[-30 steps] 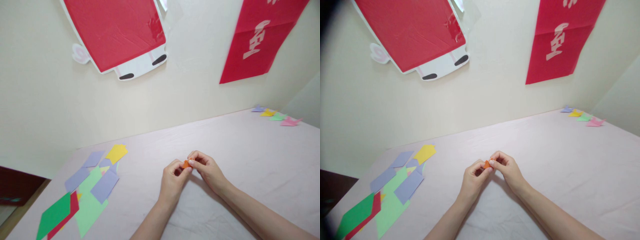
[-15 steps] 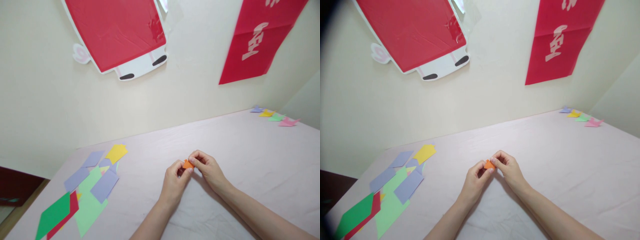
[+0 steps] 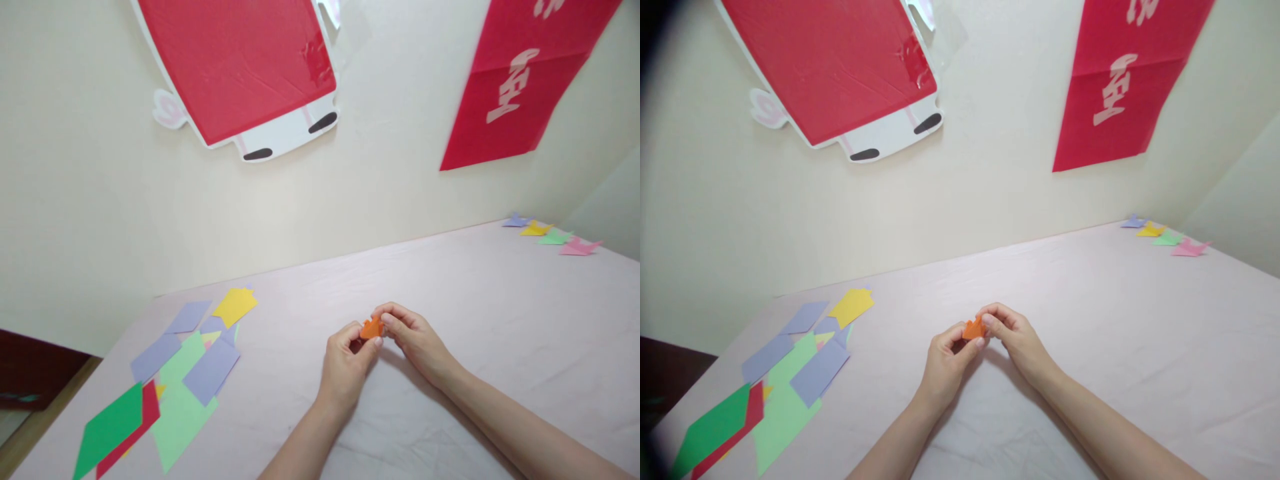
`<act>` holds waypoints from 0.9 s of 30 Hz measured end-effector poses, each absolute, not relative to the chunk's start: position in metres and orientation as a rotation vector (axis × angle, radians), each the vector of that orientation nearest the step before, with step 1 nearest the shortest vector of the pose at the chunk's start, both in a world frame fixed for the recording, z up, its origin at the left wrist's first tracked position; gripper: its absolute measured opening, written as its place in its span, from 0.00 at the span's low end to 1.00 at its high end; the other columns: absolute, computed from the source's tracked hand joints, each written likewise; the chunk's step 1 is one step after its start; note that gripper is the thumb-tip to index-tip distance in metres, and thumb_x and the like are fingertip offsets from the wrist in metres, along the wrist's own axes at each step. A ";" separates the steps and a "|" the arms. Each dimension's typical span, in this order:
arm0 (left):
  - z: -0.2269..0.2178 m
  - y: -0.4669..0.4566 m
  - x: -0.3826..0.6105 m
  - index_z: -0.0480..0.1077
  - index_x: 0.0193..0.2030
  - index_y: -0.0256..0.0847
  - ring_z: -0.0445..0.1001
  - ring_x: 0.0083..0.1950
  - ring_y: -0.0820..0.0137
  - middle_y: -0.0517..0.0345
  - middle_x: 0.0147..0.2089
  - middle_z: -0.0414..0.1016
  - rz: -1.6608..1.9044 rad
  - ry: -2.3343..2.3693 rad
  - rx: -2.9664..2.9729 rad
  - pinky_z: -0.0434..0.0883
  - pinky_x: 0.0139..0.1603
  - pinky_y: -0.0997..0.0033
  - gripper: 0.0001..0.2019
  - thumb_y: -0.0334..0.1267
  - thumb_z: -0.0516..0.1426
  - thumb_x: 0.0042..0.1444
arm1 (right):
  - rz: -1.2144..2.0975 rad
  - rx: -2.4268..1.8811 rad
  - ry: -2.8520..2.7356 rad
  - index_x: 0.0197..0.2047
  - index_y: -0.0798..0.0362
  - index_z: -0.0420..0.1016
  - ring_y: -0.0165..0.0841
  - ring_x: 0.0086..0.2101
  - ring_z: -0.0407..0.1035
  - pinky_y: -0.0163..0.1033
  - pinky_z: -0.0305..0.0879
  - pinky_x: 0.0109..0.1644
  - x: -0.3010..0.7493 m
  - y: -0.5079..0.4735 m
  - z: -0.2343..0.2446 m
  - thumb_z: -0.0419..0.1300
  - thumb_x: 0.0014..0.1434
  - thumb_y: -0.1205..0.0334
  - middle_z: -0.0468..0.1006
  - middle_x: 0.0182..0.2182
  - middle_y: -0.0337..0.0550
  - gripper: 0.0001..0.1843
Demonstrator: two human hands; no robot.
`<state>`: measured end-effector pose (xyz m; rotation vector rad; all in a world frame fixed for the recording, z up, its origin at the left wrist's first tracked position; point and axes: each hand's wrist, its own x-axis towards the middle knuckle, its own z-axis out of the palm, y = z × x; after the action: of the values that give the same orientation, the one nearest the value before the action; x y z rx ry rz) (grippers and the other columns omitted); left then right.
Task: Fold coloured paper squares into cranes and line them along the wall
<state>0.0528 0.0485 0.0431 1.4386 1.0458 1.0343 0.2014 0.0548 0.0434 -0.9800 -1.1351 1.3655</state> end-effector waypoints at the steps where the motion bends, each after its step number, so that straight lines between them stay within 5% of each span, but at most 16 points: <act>1: 0.043 0.049 0.052 0.68 0.28 0.39 0.58 0.31 0.72 0.64 0.27 0.60 1.037 1.048 1.439 0.57 0.33 0.72 0.10 0.40 0.59 0.57 | 1.373 -0.975 -1.150 0.35 0.52 0.77 0.35 0.33 0.69 0.40 0.65 0.40 0.201 0.055 0.044 0.66 0.54 0.48 0.77 0.31 0.40 0.15; 10: 0.047 0.051 0.052 0.65 0.24 0.40 0.57 0.30 0.72 0.65 0.26 0.59 0.999 1.043 1.509 0.55 0.32 0.72 0.13 0.40 0.60 0.57 | 1.308 -1.015 -1.178 0.23 0.52 0.76 0.34 0.32 0.65 0.39 0.61 0.39 0.203 0.053 0.047 0.70 0.50 0.53 0.72 0.26 0.38 0.14; 15: 0.046 0.053 0.049 0.66 0.24 0.39 0.58 0.30 0.72 0.64 0.26 0.59 1.014 1.033 1.512 0.56 0.33 0.73 0.12 0.39 0.60 0.55 | 1.330 -1.022 -1.218 0.25 0.54 0.80 0.35 0.33 0.66 0.39 0.62 0.39 0.205 0.053 0.050 0.66 0.54 0.48 0.74 0.28 0.41 0.18; 22: 0.048 0.054 0.048 0.76 0.37 0.38 0.67 0.37 0.68 0.57 0.35 0.72 1.015 0.989 1.489 0.63 0.40 0.71 0.07 0.38 0.59 0.58 | 1.295 -1.058 -1.190 0.34 0.54 0.80 0.36 0.33 0.69 0.40 0.66 0.41 0.206 0.056 0.044 0.55 0.62 0.39 0.76 0.29 0.43 0.26; 27: 0.048 0.054 0.047 0.76 0.35 0.38 0.66 0.36 0.68 0.58 0.33 0.71 1.029 0.993 1.487 0.63 0.39 0.71 0.07 0.38 0.59 0.58 | 1.215 -1.071 -1.242 0.32 0.53 0.77 0.34 0.30 0.68 0.38 0.66 0.37 0.205 0.055 0.047 0.65 0.55 0.46 0.76 0.27 0.40 0.17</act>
<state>0.0473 0.0541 0.0485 1.4870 0.9931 1.0292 0.2053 0.0546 0.0473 -1.0710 -1.2415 1.2152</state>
